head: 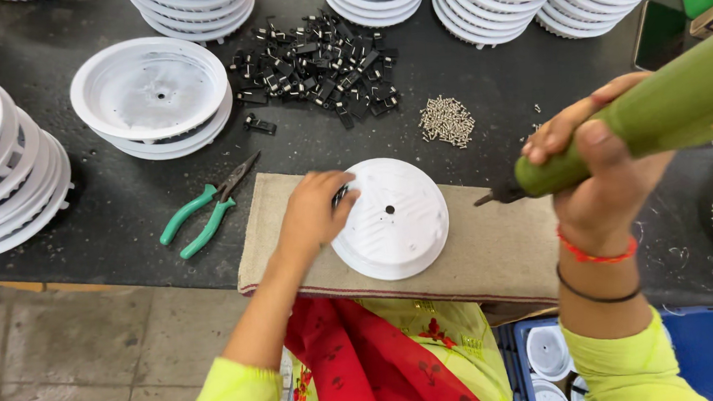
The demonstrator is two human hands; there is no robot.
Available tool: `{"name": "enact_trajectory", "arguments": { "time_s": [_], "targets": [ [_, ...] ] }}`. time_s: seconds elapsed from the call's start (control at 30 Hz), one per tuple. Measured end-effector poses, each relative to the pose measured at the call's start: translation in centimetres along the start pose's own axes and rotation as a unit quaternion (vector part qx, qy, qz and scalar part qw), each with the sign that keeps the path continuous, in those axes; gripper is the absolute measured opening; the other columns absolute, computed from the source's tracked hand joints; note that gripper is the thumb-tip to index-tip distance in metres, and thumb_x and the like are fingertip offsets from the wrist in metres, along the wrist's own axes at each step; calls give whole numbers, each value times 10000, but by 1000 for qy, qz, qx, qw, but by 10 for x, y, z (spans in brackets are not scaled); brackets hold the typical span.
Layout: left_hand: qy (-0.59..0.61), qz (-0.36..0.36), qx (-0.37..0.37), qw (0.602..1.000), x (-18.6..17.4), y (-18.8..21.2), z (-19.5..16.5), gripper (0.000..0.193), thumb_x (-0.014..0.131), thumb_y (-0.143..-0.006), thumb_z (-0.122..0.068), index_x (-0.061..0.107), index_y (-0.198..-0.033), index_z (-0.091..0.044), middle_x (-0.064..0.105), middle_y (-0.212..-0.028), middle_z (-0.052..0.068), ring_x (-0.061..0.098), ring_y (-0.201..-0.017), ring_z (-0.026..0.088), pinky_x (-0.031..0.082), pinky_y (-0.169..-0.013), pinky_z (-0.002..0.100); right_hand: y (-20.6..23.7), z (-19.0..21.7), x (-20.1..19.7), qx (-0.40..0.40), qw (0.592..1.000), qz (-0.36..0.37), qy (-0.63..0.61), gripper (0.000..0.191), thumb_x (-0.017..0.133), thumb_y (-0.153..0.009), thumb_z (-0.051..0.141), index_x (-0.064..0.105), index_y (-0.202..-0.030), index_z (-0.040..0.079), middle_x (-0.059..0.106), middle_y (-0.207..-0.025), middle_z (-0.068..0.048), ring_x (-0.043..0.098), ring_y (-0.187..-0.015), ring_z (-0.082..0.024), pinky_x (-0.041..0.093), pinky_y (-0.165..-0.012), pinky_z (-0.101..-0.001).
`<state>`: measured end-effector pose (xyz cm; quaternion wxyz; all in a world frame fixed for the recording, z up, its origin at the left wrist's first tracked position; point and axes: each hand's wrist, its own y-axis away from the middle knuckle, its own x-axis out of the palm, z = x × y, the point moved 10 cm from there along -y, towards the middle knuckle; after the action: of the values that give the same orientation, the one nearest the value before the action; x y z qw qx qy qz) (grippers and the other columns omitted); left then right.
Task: The person assembles white circular light fixture bases by inserting black plastic clips and driving screws with a green cordless drill. They repeatedly pick up a base, place clips, fasten screws, and set the finished unit aside on the table.
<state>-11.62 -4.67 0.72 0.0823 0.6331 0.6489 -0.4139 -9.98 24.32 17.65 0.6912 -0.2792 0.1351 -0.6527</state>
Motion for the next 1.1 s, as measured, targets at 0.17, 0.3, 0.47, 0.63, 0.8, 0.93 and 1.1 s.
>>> {"name": "enact_trajectory", "arguments": {
  "time_s": [0.17,0.3,0.47,0.63,0.8,0.93,1.1],
  "targets": [
    [100,24,-42,994,27,-42,14,241,764,-888,-219,762,-1096,-97,743,-994,166,718,-901,318,564,-828,382,28,-25,12,28,999,3,-43,332,697,-1067,162,446,-1238,27,575,-801,-162,581,-670,-243,546,-690,-373],
    [125,21,-96,987,36,-46,20,264,788,-855,-249,763,-1069,-96,752,-1001,139,730,-844,270,572,-769,358,47,-29,17,27,997,16,-64,326,684,-1057,145,444,-1252,41,588,-813,-158,592,-686,-229,559,-720,-379],
    [130,6,-102,986,30,-41,15,269,780,-868,-254,765,-1077,-87,756,-1024,118,722,-869,254,569,-762,347,56,-35,20,34,997,36,-51,307,657,-1025,81,432,-1232,50,582,-794,-153,584,-679,-215,551,-706,-376],
    [117,-17,-71,990,28,-41,8,250,789,-880,-257,768,-1049,-74,764,-1020,101,712,-958,267,563,-818,357,60,-44,20,53,996,52,-55,306,633,-995,21,409,-1199,63,562,-761,-134,567,-638,-198,547,-679,-379],
    [112,-14,-60,992,28,-42,7,245,789,-881,-256,767,-1041,-71,768,-1014,85,704,-971,266,557,-826,365,57,-48,21,66,994,61,-56,293,597,-985,-5,399,-1193,56,556,-746,-139,559,-628,-218,540,-675,-374],
    [121,-9,-80,989,27,-42,8,244,785,-872,-259,767,-1034,-77,763,-1010,85,707,-945,257,562,-804,356,49,-41,21,69,994,48,-64,277,584,-1005,1,401,-1210,36,558,-759,-157,563,-643,-231,543,-704,-393],
    [118,-7,-85,989,27,-43,8,246,783,-869,-258,767,-1036,-79,761,-1004,85,705,-931,256,562,-796,357,57,-27,33,55,993,52,-87,280,596,-998,29,406,-1202,49,568,-758,-143,580,-649,-228,554,-712,-394]
  ]
}}
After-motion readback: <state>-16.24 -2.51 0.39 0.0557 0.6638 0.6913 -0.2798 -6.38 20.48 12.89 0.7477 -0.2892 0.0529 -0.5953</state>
